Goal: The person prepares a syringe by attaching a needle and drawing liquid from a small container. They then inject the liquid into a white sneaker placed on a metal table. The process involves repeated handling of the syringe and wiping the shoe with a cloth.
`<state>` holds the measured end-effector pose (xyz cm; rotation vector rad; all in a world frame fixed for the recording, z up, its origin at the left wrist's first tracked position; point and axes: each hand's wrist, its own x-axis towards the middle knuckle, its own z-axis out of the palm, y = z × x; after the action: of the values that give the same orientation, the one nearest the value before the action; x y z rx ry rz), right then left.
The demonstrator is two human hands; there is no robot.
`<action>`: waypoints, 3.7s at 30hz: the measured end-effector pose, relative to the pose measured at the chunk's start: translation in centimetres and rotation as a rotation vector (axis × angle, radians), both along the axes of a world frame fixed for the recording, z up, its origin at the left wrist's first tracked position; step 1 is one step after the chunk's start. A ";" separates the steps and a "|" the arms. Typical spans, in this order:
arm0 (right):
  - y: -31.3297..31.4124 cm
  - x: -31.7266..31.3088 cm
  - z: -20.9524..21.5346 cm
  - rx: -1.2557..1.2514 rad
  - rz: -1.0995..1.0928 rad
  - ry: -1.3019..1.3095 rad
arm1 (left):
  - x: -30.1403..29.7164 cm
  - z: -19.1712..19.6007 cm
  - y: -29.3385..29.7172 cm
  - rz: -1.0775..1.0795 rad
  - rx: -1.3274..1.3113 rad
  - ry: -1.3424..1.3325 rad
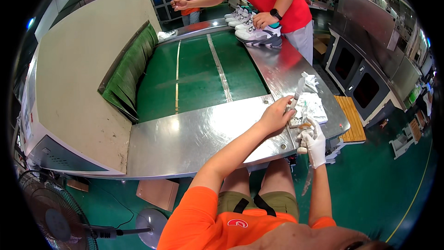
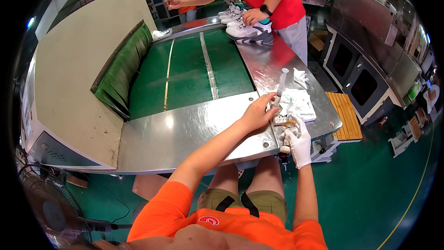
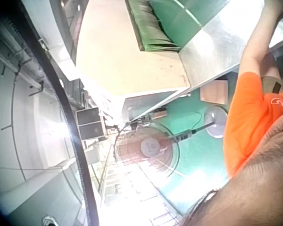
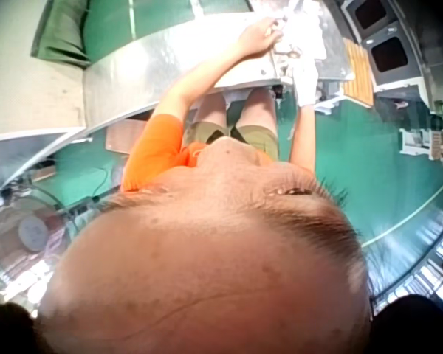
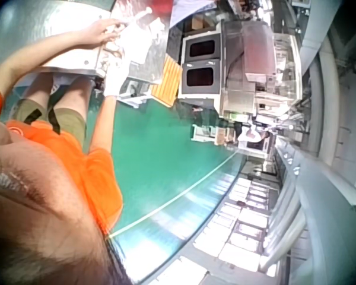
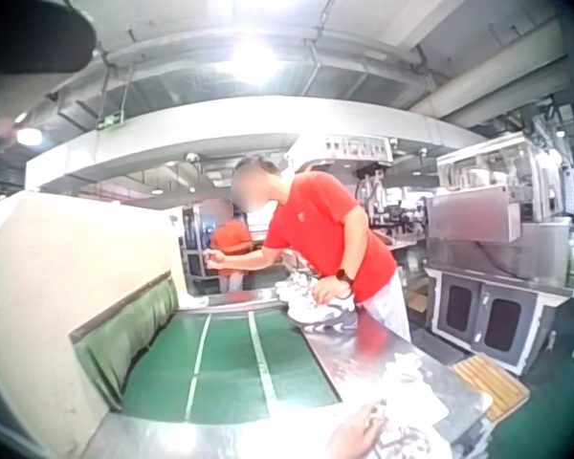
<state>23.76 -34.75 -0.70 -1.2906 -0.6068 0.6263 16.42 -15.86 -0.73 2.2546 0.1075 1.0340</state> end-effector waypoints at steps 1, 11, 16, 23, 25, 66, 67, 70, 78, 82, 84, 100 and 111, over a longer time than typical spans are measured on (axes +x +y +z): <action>0.0 0.0 -0.1 0.004 -0.001 0.007 | 0.0 0.0 0.0 0.003 -0.002 0.005; -0.1 -1.1 0.5 0.032 -0.033 0.004 | -0.8 0.2 0.4 0.033 -0.021 0.038; -1.1 -0.7 0.1 0.011 -0.011 0.087 | -1.7 0.0 1.6 0.067 -0.014 0.001; -5.8 -1.7 2.9 -0.091 0.080 0.205 | -3.0 3.0 3.2 0.191 0.035 -0.039; -7.3 -2.3 3.4 -0.061 0.077 0.209 | -4.0 3.9 2.6 0.237 0.016 0.008; 0.3 -6.3 7.7 -0.014 0.142 -0.289 | -19.9 8.7 -6.9 -0.102 -1.102 0.035; 0.2 -6.6 7.5 -0.002 0.135 -0.290 | -19.7 8.6 -6.8 -0.120 -1.112 -0.001; -0.2 -7.6 7.4 0.042 0.277 -0.195 | -19.3 8.6 -6.8 -0.154 -1.136 -0.084; -0.6 -10.5 8.5 0.156 0.679 -0.021 | -18.5 9.7 -5.6 -0.151 -1.085 -0.192; -0.1 -11.1 8.4 0.231 0.701 -0.010 | -18.0 9.8 -5.6 -0.194 -1.082 -0.222; 0.0 -11.6 8.6 0.221 0.691 0.008 | -18.0 10.0 -5.7 -0.198 -1.083 -0.213; 0.8 -9.9 9.7 0.253 0.750 -0.851 | -17.1 9.0 -4.6 -0.474 -1.218 -0.161; 2.8 -10.8 9.0 0.325 0.514 -1.156 | -16.0 8.1 -2.7 -0.617 -1.152 -0.162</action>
<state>12.93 -31.92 8.29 -1.0959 -1.9431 0.1001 0.38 -18.52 7.36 1.0353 -0.0582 0.5548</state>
